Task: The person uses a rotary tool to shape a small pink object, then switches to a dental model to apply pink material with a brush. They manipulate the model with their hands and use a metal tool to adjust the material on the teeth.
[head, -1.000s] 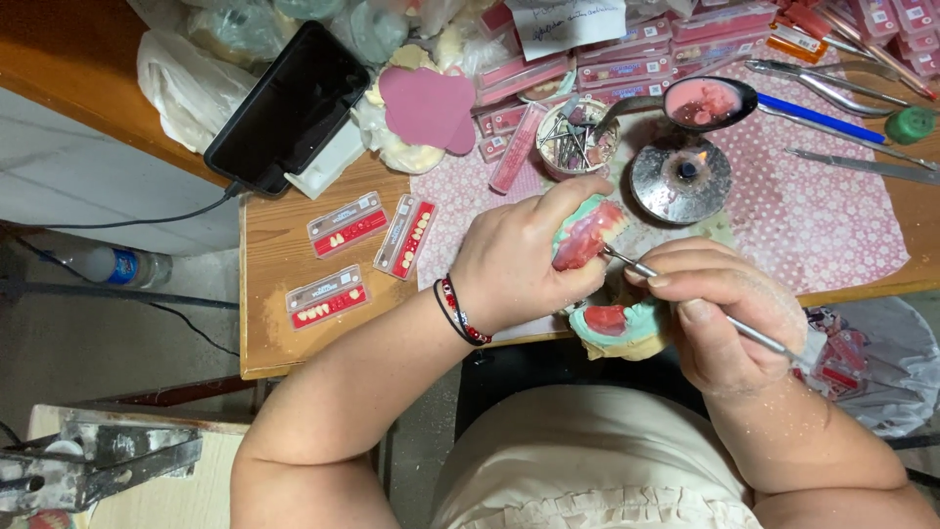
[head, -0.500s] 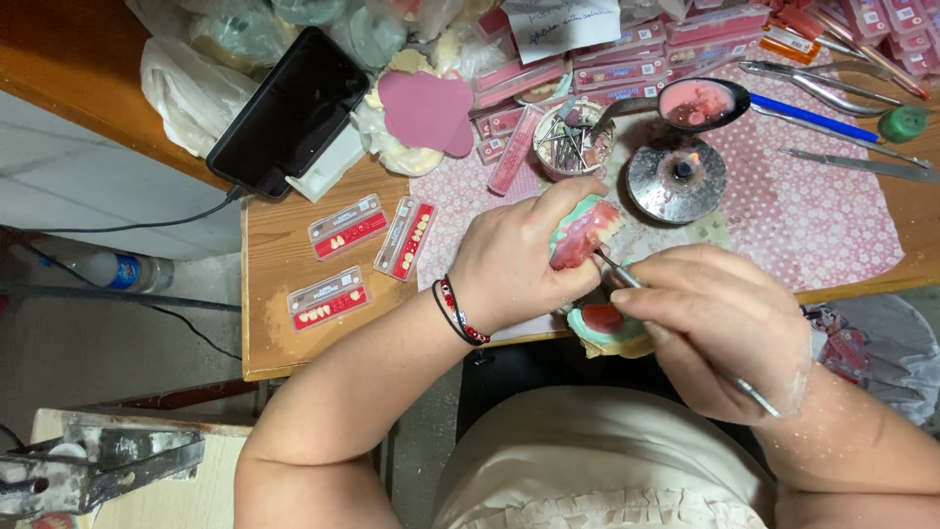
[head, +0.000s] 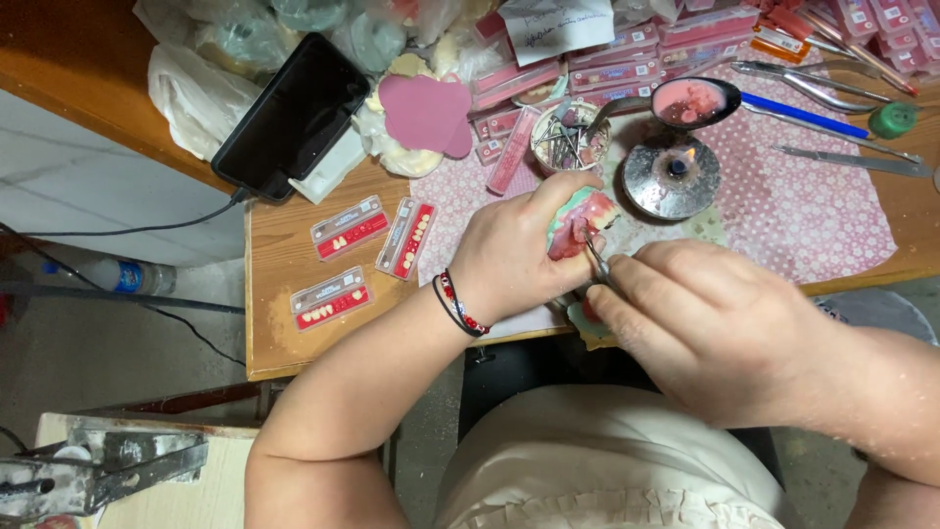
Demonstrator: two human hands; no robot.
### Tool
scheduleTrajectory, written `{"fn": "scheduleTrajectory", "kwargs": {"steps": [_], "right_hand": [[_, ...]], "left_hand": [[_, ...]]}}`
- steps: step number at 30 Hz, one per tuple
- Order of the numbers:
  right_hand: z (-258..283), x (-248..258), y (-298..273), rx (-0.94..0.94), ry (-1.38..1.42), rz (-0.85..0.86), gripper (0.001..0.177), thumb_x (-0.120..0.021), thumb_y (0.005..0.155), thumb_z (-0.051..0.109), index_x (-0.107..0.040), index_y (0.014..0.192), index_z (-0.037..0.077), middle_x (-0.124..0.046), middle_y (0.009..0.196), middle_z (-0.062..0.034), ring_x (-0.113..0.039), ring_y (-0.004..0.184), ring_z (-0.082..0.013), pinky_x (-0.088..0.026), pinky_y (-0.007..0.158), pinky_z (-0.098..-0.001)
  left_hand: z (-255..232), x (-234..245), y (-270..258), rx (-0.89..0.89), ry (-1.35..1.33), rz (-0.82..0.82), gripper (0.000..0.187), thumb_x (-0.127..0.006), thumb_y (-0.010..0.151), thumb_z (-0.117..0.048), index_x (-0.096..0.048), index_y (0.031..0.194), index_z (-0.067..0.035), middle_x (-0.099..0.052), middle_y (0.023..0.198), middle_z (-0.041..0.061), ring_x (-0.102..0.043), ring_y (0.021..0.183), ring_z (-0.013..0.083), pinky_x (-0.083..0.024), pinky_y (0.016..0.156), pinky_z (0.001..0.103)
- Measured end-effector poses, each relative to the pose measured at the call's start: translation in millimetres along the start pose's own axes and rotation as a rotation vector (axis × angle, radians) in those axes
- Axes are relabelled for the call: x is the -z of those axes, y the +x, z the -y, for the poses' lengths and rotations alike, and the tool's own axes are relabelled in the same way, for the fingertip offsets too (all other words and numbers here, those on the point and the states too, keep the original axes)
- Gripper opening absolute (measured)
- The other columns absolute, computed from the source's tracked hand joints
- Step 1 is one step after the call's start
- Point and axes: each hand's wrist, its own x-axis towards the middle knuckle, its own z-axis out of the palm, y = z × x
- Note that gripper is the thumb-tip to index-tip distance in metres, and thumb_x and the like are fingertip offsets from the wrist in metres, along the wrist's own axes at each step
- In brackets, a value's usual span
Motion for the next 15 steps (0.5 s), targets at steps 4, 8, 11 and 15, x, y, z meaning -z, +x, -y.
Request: {"fn": "scheduleTrajectory", "kwargs": {"steps": [4,8,11,15], "right_hand": [[-19.1,28.9,12.1,0.023,0.226,0.002,0.031,-0.045,0.1,0.019,-0.066,0.112,-0.001,-0.067,0.109,-0.0209,-0.066,0.089,-0.041,-0.058,0.084,-0.0496],[-44.8,28.6,32.2,-0.076,0.356,0.0,0.017,-0.057,0.1,0.015,-0.068,0.106,0.004,-0.072,0.107,-0.0104,-0.066,0.099,-0.0344,-0.054,0.082,-0.0421],[-61.9,18.3,44.1,0.029,0.324,0.126,0.015,-0.057,0.099,0.015,-0.065,0.112,0.013,-0.07,0.118,-0.0079,-0.065,0.115,-0.032,-0.055,0.077,-0.0424],[-61.8,15.1,59.8,0.123,0.235,0.219,0.023,-0.062,0.079,0.003,-0.055,0.099,0.009,-0.065,0.097,-0.0098,-0.067,0.095,-0.0279,-0.049,0.052,-0.0409]], "left_hand": [[3.2,-2.4,1.6,0.004,0.016,-0.015,0.054,-0.064,0.086,-0.041,-0.053,0.136,-0.022,-0.08,0.109,0.01,-0.073,0.09,0.0453,-0.057,0.074,0.055],[-3.5,6.5,5.0,0.08,-0.016,0.057,0.05,-0.062,0.086,-0.049,-0.054,0.129,-0.025,-0.08,0.095,0.012,-0.072,0.085,0.0466,-0.056,0.069,0.056],[1.5,2.0,3.6,0.082,0.006,0.079,0.053,-0.066,0.081,-0.05,-0.055,0.12,-0.016,-0.076,0.081,0.018,-0.071,0.076,0.0486,-0.054,0.063,0.056],[6.7,1.9,0.5,0.063,-0.004,0.079,0.075,-0.067,0.078,-0.051,-0.05,0.145,-0.02,-0.076,0.079,0.016,-0.073,0.077,0.0426,-0.056,0.068,0.051]]}}
